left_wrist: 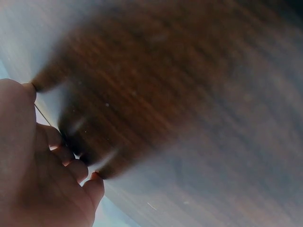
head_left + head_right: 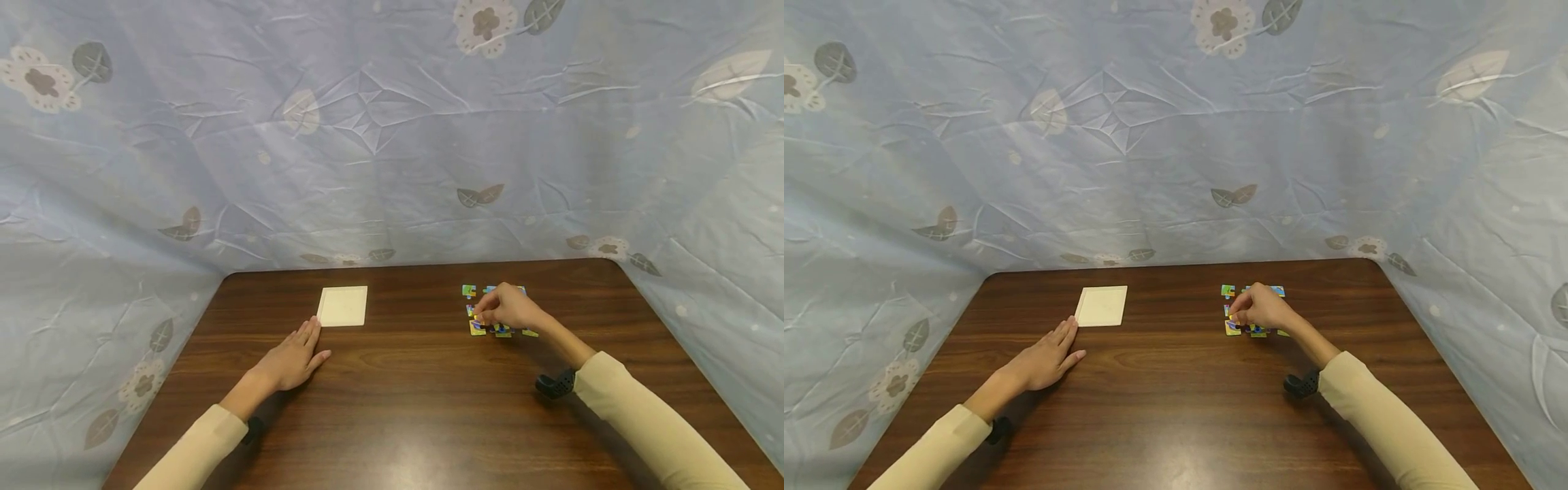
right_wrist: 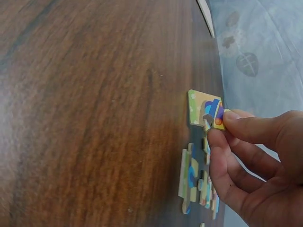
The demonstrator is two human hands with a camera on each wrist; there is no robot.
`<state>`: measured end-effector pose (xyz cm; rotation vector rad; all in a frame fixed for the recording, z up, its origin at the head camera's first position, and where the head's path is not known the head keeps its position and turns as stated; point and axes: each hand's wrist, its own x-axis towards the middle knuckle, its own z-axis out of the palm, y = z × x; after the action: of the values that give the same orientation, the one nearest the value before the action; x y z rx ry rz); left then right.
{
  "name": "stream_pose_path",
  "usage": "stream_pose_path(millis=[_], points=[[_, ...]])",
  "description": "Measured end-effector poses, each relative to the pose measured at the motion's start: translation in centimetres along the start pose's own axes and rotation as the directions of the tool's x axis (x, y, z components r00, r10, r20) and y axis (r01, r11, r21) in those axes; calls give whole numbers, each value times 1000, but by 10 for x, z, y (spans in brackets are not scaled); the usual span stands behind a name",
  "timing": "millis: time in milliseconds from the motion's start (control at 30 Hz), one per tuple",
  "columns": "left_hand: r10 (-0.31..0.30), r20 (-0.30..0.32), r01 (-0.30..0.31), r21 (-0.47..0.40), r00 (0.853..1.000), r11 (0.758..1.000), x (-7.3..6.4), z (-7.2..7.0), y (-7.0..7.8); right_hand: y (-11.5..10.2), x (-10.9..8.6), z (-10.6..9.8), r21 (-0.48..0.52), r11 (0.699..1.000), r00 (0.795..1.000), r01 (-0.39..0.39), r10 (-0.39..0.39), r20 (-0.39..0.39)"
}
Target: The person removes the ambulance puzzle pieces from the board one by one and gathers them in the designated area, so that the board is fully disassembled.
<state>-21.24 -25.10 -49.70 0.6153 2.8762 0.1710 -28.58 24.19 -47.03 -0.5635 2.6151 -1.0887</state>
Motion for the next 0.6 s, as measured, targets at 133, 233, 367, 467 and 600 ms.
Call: stream_pose_path(millis=[133, 233, 367, 467, 600], points=[[2, 3, -2, 2, 1000, 1000, 0, 0, 1, 3, -1, 2, -12, 1000, 1000, 5, -5, -11], [1, 11, -1, 2, 1000, 1000, 0, -1, 1, 4, -1, 4, -25, 1000, 1000, 4, -5, -23], [1, 8, -1, 4, 1000, 1000, 0, -2, 1, 2, -1, 7, -62, 998, 999, -7, 5, -40], [1, 4, -1, 5, 1000, 1000, 0, -3, 1, 0, 1, 10, -91, 996, 999, -9, 5, -43], [4, 6, -4, 4, 1000, 1000, 0, -4, 1, -1, 4, 14, -124, 992, 999, -6, 0, -48]])
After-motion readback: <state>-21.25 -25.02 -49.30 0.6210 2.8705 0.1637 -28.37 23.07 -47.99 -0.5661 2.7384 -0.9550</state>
